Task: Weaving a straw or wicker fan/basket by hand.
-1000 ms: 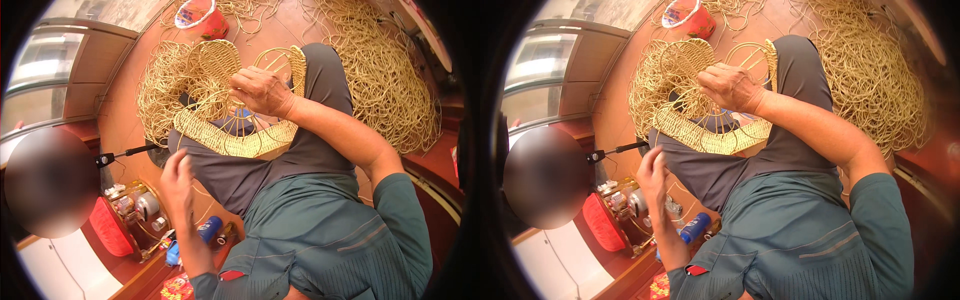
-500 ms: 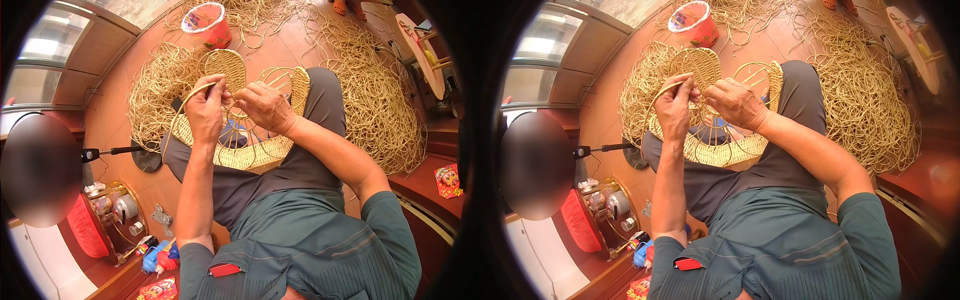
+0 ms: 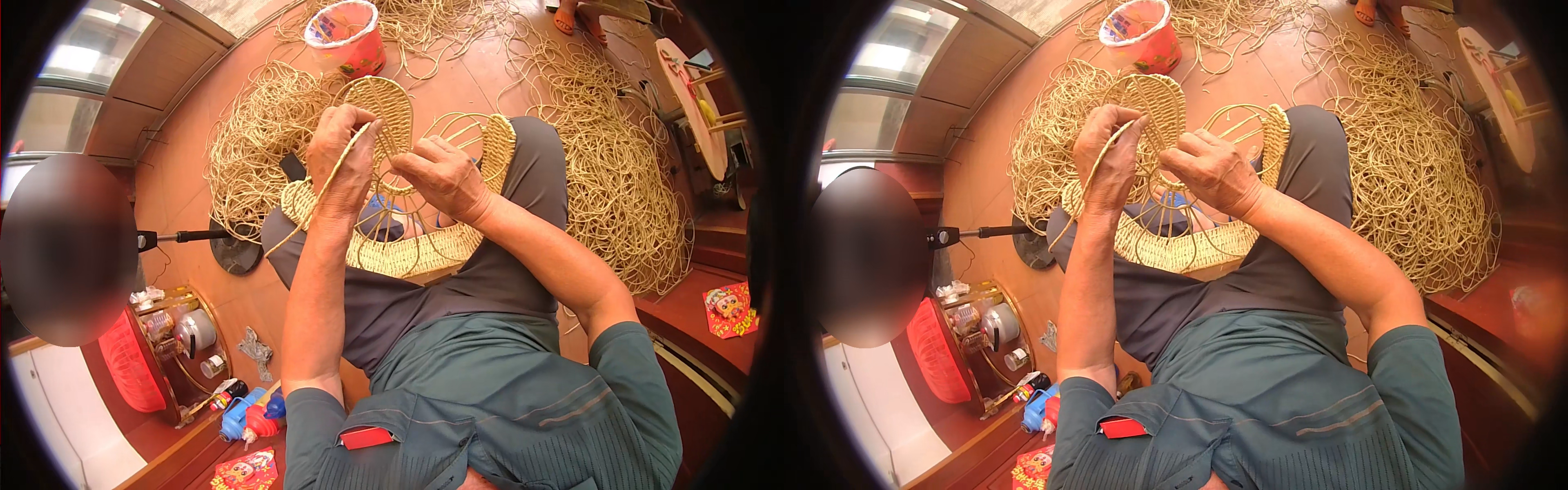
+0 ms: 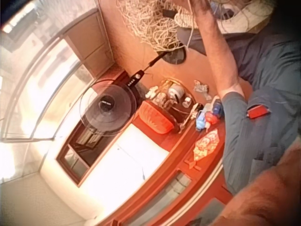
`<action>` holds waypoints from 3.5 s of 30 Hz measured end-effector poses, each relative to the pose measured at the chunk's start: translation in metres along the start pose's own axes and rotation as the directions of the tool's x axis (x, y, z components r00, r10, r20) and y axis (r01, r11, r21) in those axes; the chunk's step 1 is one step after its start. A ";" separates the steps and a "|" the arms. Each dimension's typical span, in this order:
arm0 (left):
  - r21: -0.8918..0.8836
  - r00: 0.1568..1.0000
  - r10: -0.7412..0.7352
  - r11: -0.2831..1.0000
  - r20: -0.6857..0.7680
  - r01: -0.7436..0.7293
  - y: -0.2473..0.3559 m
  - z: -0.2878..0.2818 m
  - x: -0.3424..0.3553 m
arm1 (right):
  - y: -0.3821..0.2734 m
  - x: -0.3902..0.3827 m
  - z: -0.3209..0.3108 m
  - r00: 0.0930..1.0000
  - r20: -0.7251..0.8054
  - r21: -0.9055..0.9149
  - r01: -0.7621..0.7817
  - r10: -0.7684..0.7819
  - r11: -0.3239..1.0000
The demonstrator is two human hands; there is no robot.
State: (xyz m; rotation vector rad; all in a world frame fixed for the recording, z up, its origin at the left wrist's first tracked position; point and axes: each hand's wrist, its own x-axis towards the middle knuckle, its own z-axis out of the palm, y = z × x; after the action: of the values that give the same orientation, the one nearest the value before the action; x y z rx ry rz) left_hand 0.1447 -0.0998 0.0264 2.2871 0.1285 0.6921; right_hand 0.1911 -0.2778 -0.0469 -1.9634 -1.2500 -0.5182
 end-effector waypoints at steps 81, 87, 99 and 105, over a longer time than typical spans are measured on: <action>0.365 0.960 0.279 0.898 -0.039 -0.246 -0.012 0.025 -0.101 | -0.007 0.001 -0.001 0.997 -0.067 0.093 -0.039 0.046 0.995; 0.366 0.969 0.245 0.904 -0.017 -0.222 -0.007 0.023 -0.099 | -0.007 0.001 -0.002 0.997 -0.054 0.083 -0.047 0.052 0.995; -0.648 0.854 -0.445 0.572 0.271 0.503 0.015 0.004 -0.105 | -0.004 0.003 0.001 0.998 -0.047 0.129 -0.045 0.051 0.991; -0.666 0.803 -0.514 0.490 0.300 0.562 0.041 -0.041 -0.142 | -0.008 0.003 -0.002 0.999 -0.035 0.126 -0.030 0.034 0.992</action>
State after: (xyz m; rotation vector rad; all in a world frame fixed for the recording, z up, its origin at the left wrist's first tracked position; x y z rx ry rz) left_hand -0.0011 -0.1444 0.0153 1.3419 0.4426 0.2426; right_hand 0.1849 -0.2756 -0.0408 -1.8582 -1.1975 -0.4470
